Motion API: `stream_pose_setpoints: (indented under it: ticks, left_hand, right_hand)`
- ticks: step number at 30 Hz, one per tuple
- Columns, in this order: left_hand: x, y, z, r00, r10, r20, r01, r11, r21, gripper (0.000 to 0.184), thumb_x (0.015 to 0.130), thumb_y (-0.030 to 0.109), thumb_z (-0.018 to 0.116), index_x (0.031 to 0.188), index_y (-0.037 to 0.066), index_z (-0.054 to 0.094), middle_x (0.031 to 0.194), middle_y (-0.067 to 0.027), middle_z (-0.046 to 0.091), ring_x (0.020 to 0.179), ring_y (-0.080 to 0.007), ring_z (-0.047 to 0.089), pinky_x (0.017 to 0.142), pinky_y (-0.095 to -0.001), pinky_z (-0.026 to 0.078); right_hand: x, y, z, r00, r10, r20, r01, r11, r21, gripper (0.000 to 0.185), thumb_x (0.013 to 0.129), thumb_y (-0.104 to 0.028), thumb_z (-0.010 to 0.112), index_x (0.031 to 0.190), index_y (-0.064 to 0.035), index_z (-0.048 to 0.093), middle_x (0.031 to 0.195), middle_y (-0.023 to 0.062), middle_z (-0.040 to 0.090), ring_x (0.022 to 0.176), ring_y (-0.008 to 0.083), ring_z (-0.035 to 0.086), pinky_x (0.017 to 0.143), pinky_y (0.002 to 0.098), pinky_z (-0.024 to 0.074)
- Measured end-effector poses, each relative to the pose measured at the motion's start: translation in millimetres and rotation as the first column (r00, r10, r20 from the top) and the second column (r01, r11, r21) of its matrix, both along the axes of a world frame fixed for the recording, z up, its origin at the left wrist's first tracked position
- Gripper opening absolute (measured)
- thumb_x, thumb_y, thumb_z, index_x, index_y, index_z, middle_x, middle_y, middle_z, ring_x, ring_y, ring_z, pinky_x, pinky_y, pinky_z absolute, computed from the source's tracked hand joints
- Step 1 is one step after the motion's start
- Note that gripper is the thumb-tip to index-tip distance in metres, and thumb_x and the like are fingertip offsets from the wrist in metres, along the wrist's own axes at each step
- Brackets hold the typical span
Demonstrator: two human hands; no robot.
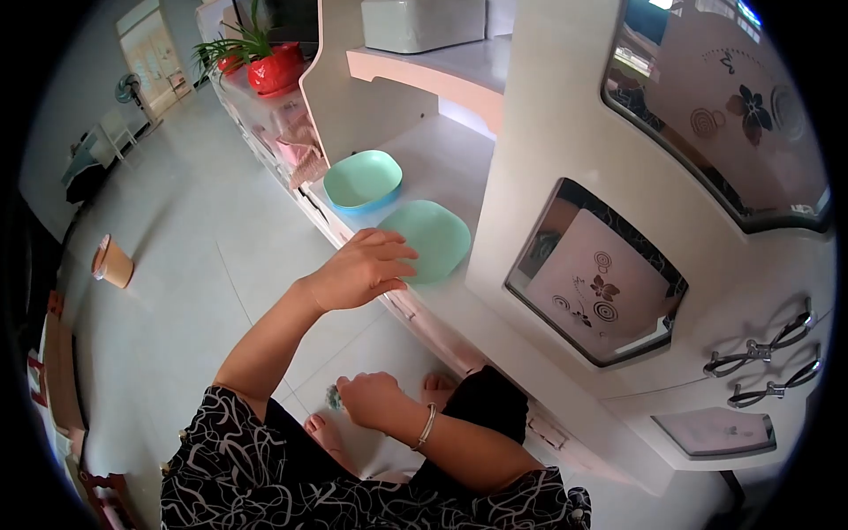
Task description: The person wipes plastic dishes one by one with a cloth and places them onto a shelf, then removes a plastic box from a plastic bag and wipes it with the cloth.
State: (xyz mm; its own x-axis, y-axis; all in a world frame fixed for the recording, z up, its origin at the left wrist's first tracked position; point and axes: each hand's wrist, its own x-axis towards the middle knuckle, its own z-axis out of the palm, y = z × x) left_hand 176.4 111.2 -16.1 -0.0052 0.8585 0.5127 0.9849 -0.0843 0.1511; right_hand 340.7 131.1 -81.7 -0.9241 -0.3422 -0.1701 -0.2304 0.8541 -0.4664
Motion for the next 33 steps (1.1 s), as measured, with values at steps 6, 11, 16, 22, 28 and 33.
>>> stream_pose_setpoints:
  ticks: [6, 11, 16, 22, 28, 33]
  left_hand:
    - [-1.7, -2.5, -12.3, 0.988, 0.001, -0.154, -0.035, 0.976, -0.214, 0.008, 0.071, 0.008, 0.059, 0.079, 0.006, 0.058, 0.085, -0.0037, 0.058, 0.086, -0.0217, 0.053, 0.075, -0.0324, 0.042]
    - [-5.7, -4.6, -12.0, 0.998, 0.001, 0.065, 0.0, 1.0, -0.022, 0.008, 0.067, 0.002, 0.062, 0.072, 0.005, 0.056, 0.073, -0.0058, 0.056, 0.073, -0.0233, 0.054, 0.063, -0.0318, 0.044]
    - [-8.1, -5.0, -9.9, 0.972, -0.008, 0.236, 0.024, 0.998, -0.062, 0.01, 0.067, 0.001, 0.064, 0.072, 0.005, 0.056, 0.075, -0.0053, 0.057, 0.074, -0.0225, 0.054, 0.064, -0.0312, 0.043]
    - [-16.4, -4.6, -6.5, 0.728, -0.03, 0.685, 0.1, 0.993, -0.062, 0.006, 0.076, 0.006, 0.063, 0.077, 0.005, 0.057, 0.084, -0.0032, 0.058, 0.079, -0.0165, 0.053, 0.073, -0.0276, 0.042]
    - [-15.6, -11.0, 5.6, 0.539, -0.075, 0.839, -0.034, 0.993, 0.11, 0.008, 0.084, 0.012, 0.057, 0.083, 0.005, 0.054, 0.086, 0.0016, 0.056, 0.08, -0.0076, 0.048, 0.073, -0.0236, 0.039]
    - [12.1, -47.0, 24.1, 0.469, -0.134, 0.873, -0.226, 0.937, 0.265, 0.011, 0.089, 0.016, 0.048, 0.087, 0.005, 0.043, 0.076, 0.0031, 0.045, 0.07, -0.0045, 0.038, 0.062, -0.0195, 0.034]
  right_hand:
    - [2.0, -1.8, 1.0, 1.0, 0.023, -0.009, -0.023, 1.0, 0.011, 0.016, 0.072, -0.012, 0.051, 0.085, -0.0034, 0.053, 0.072, 0.0135, 0.06, 0.066, 0.0285, 0.061, 0.058, 0.0377, 0.0483]
    - [2.6, -4.2, -2.5, 1.0, 0.016, -0.017, -0.016, 1.0, 0.009, 0.017, 0.073, -0.013, 0.05, 0.087, -0.0031, 0.053, 0.072, 0.0136, 0.061, 0.067, 0.0279, 0.061, 0.059, 0.0375, 0.0486]
    - [1.8, -3.0, -2.1, 0.999, 0.04, -0.015, -0.04, 0.999, 0.006, 0.018, 0.073, -0.013, 0.05, 0.088, -0.0027, 0.053, 0.075, 0.0147, 0.061, 0.068, 0.0282, 0.062, 0.059, 0.038, 0.0491]
    - [0.1, -2.8, -0.9, 0.998, 0.041, 0.039, -0.041, 0.999, 0.014, 0.02, 0.074, -0.014, 0.051, 0.09, -0.0019, 0.053, 0.076, 0.0158, 0.062, 0.07, 0.0291, 0.062, 0.06, 0.0385, 0.0492]
    - [-2.2, 1.7, 9.6, 0.997, 0.046, 0.065, -0.046, 0.999, 0.0, 0.022, 0.075, -0.018, 0.052, 0.091, -0.0029, 0.052, 0.077, 0.0143, 0.062, 0.073, 0.0299, 0.061, 0.062, 0.0394, 0.0487]
    - [-7.5, 17.7, 16.6, 1.0, 0.007, 0.025, -0.002, 0.983, -0.185, 0.032, 0.078, -0.032, 0.053, 0.089, -0.0023, 0.049, 0.079, 0.0179, 0.06, 0.074, 0.0337, 0.059, 0.063, 0.0407, 0.0469]
